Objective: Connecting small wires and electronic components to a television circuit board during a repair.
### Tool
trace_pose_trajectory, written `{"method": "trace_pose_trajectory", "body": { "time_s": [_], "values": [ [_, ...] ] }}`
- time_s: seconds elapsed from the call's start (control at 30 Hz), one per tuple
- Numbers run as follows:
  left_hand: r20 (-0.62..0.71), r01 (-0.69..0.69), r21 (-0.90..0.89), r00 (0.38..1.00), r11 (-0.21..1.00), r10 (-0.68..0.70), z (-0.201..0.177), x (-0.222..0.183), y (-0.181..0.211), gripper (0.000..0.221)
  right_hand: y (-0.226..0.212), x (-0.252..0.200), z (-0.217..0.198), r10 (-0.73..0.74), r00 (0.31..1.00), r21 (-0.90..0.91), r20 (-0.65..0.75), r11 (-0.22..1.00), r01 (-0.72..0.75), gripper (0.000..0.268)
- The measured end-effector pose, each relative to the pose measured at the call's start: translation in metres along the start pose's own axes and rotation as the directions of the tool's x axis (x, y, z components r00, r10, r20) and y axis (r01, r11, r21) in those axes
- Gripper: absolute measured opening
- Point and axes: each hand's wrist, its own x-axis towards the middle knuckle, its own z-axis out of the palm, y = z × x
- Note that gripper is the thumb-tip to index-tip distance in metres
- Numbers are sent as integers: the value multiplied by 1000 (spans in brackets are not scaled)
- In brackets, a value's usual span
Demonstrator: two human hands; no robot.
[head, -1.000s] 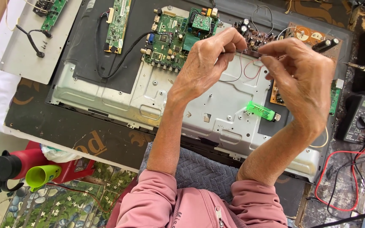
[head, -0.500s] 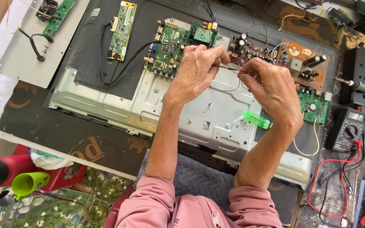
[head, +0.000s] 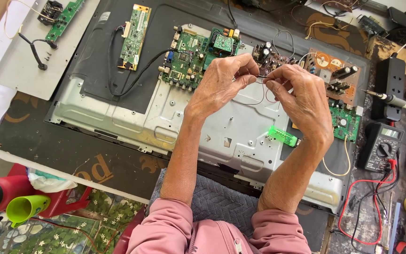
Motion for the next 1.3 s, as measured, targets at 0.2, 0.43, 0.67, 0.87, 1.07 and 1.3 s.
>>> {"method": "trace_pose_trajectory", "body": {
  "time_s": [0.2,0.43,0.67,0.87,1.07,1.3],
  "values": [
    [-40,12,-37,999,999,-14,3,3,8,13,1,1,2,-26,998,9,-53,1000,27,4],
    [-77,37,-28,996,999,-39,10,5,-4,13,2,3,3,-58,990,-23,-125,998,56,5],
    [-47,83,47,996,995,-81,10,7,3,10,-8,4,5,-67,987,-10,-144,998,66,5],
    [-64,86,26,994,996,-84,10,6,5,11,-7,5,6,-62,985,-32,-163,998,57,6],
    [-71,35,-1,997,999,-35,10,6,7,14,-3,4,7,-53,981,-54,-184,998,43,4],
    [-83,-28,85,996,996,35,7,6,11,16,-4,4,8,-52,982,-75,-181,996,39,4]
  ]
}}
